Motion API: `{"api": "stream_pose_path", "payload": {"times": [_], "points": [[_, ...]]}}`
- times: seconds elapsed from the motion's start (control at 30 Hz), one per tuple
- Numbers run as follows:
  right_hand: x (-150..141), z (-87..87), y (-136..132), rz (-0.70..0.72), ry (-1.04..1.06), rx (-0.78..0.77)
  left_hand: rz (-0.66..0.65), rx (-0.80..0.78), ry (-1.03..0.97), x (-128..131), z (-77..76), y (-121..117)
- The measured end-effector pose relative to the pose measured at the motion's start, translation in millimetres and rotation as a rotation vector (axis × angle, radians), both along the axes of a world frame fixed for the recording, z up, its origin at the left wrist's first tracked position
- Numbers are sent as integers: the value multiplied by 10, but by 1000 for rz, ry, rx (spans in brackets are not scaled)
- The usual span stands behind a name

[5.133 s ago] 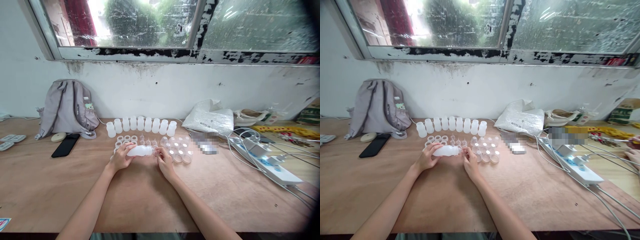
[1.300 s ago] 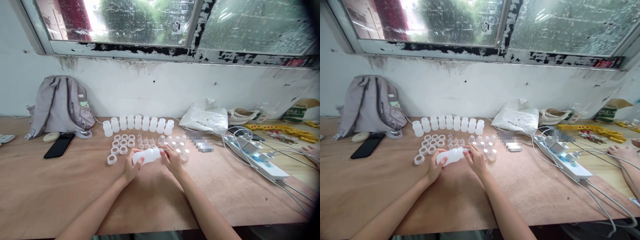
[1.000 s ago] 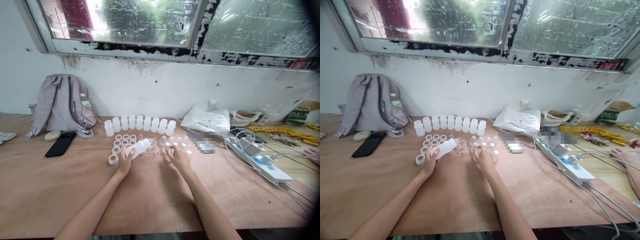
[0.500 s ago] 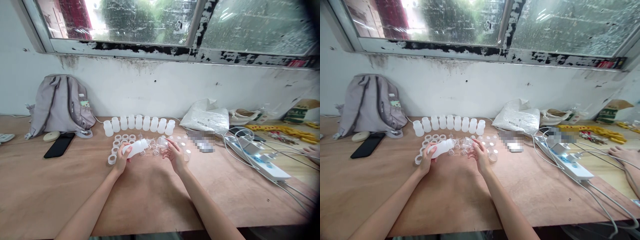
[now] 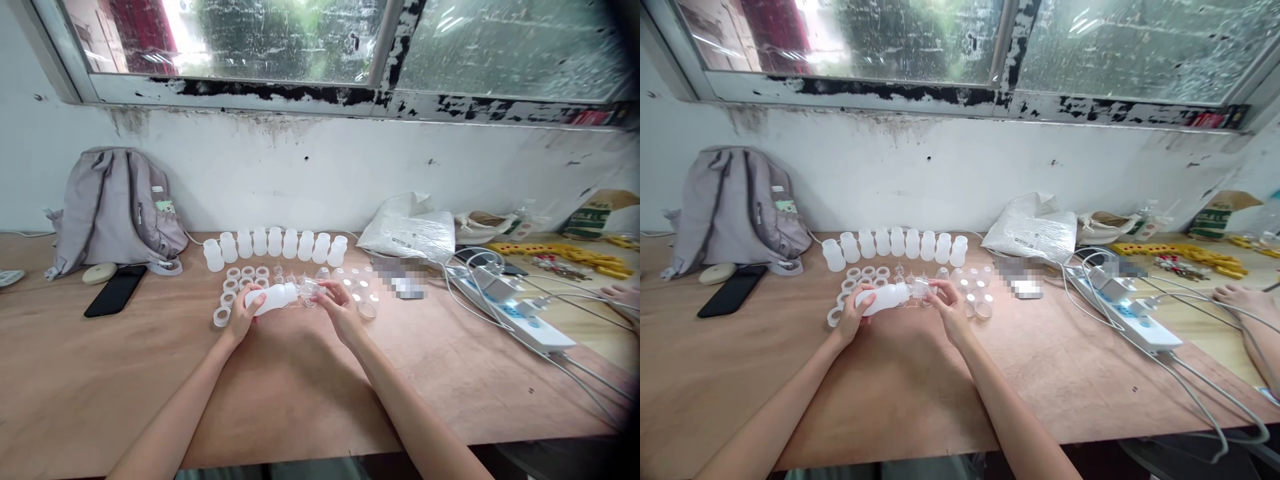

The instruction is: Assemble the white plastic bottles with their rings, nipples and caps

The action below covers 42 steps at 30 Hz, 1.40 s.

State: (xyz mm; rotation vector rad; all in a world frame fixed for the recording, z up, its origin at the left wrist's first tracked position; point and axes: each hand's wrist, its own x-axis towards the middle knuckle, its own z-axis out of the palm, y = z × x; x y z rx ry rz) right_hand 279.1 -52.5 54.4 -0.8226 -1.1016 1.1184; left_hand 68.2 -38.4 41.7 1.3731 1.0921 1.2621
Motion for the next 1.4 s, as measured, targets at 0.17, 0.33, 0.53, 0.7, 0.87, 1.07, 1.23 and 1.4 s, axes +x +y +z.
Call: {"api": "stream_pose_path", "payload": {"times": [0.17,0.33,0.53,0.7,0.87,1.07,1.23,1.4], "points": [[-30,-18,-16,11,-127,-26,5,13,32,9,39,-22],[-56,-55,-16,5,-165,-58,-13,28,58,23,79,-59],[-58,-80,-8,19,-135,-65,-46,86,105,2,49,-44],[-66,-84,-8,32,-118,-60,-50,114,153,-6,29,-27],[-53,-78,-22,50,-94,-91,-56,112,192,-5,29,-34],[-20,-95,-5,64,-20,-275,-110,88,226,38,47,-82],[-85,-114,-36,154,-125,-334,-147,121,272,63,51,-110],[-165,-94,-90,221,-181,-342,-164,96,251,56,36,-105]]}}
